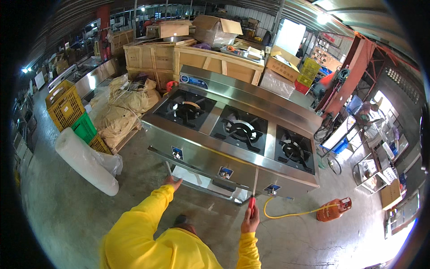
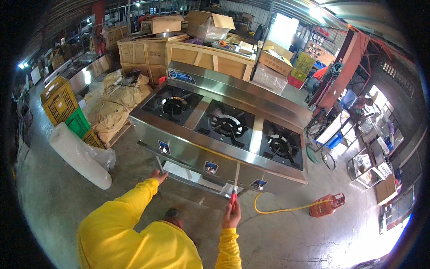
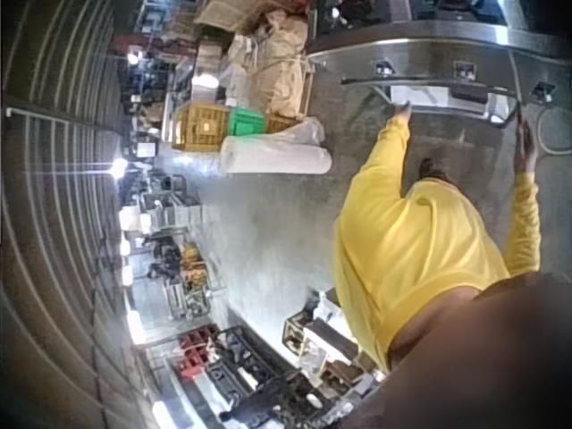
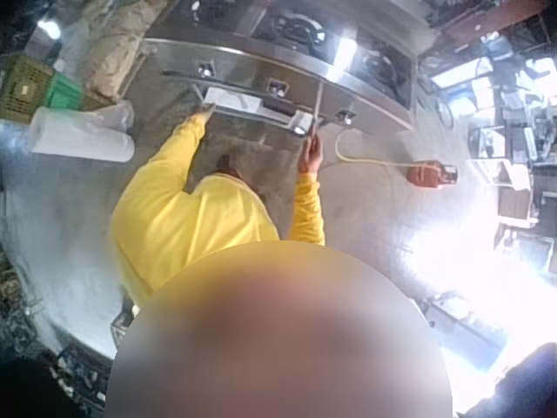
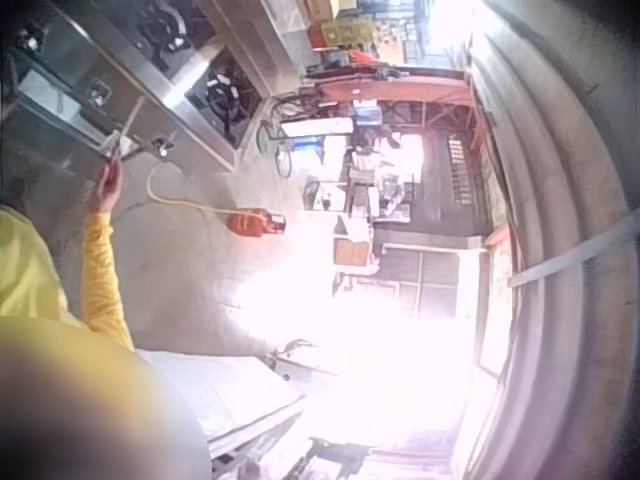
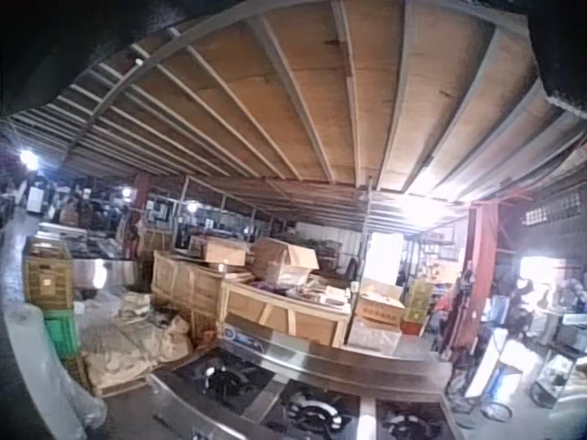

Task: The person retrieves a long-reach lighter, ignites it, and lights each burner on a three-burner commercial gas stove. The person adjusts the knobs to control the flame and confirms ignition on all burners.

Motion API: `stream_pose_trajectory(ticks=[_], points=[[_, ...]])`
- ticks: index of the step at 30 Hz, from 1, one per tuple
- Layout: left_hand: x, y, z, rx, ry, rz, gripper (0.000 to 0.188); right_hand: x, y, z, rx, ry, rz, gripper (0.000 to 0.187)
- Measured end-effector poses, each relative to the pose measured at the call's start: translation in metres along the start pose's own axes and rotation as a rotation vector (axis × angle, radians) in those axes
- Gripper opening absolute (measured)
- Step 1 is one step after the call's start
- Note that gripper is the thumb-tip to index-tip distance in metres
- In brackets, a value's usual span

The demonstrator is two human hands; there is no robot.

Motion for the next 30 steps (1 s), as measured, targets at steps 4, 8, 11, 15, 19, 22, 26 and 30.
stream_pose_trajectory(ticks=[4,8,11,15,19,22,26,30], points=[[-0.054,0.070,0.054,0.120,0.042,0.354,0.091,0.124,0.051,-0.099,-0.462,-0.630,-0.075,0.046],[-0.072,0.110,0.072,0.066,0.149,0.149,0.085,0.253,0.115,-0.122,-0.348,-1.023,-0.133,0.036],[-0.071,0.125,0.077,0.101,0.120,0.023,0.065,0.325,0.157,-0.122,-0.346,-1.301,-0.174,0.037],[-0.058,0.143,0.068,0.023,0.050,-0.083,0.069,0.368,0.181,-0.128,-0.367,-1.382,-0.191,0.033],[-0.043,0.168,0.054,-0.042,0.020,-0.090,0.070,0.388,0.191,-0.139,-0.431,-1.456,-0.229,0.031],[-0.029,0.184,0.049,-0.032,0.050,-0.094,0.071,0.399,0.195,-0.147,-0.445,-1.524,-0.269,0.033],[-0.020,0.195,0.048,-0.026,-0.026,-0.171,0.071,0.408,0.191,-0.156,-0.428,-1.613,-0.306,0.036],[-0.027,0.193,0.052,-0.019,-0.086,-0.235,0.070,0.409,0.188,-0.162,-0.398,-1.602,-0.315,0.039]])
Point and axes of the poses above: each hand's wrist, its own y-axis towards the middle knuckle, its own x-axis out of the palm, z = x × y, the point moved 7 cm from there along y, towards the middle knuckle, and after that the axes turned 10 degrees about x, right-handed, at the moved point
